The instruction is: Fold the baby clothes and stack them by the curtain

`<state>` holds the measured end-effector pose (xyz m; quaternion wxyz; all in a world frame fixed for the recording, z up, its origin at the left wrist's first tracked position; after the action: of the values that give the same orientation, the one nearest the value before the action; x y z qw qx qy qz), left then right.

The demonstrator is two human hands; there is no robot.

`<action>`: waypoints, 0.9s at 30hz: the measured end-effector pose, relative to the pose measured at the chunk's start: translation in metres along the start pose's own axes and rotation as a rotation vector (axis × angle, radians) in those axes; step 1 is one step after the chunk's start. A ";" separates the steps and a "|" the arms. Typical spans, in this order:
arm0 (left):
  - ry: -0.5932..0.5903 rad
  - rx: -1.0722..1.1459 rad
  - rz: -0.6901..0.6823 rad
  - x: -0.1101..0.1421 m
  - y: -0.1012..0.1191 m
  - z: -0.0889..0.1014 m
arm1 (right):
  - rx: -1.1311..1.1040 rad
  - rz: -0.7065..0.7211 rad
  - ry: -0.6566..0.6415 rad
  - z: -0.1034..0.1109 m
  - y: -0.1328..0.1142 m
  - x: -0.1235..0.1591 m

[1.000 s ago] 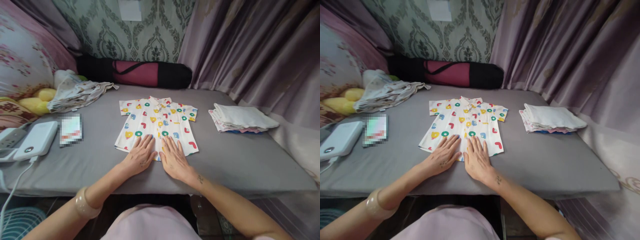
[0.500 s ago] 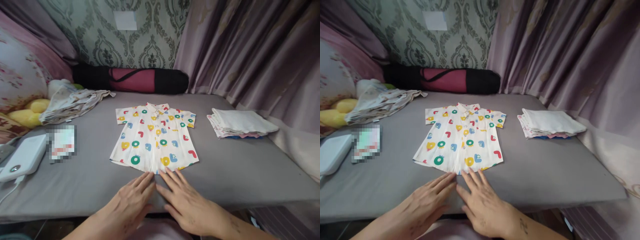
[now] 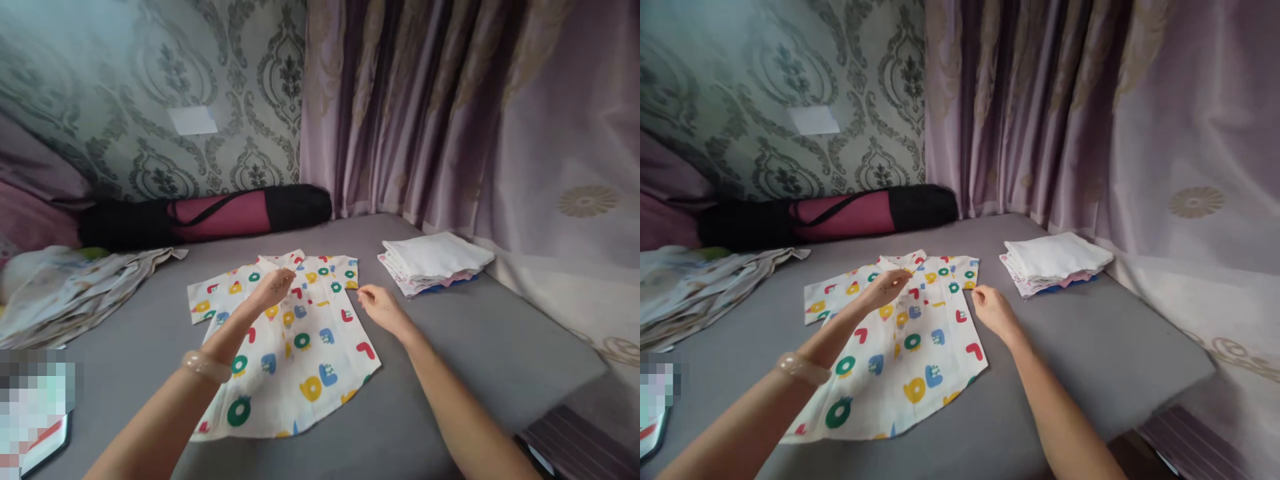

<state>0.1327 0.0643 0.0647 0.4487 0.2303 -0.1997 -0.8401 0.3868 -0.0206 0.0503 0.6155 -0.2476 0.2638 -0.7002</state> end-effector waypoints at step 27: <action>-0.177 -0.326 0.032 -0.137 0.096 -0.136 | 0.093 -0.001 -0.283 -0.018 -0.004 0.045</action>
<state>0.3409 0.1128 0.0343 0.4739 0.0766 -0.1034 -0.8711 0.3658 -0.0639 0.0407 0.6569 -0.3152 0.1415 -0.6702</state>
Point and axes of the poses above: each hand's wrist, its own x-axis away from the middle knuckle, its own z-axis out of the back of the hand, y = z × x, the point moved 7 cm from there along -x, towards the middle knuckle, and after that the axes turned 6 degrees about -z, right-handed, at the moved point
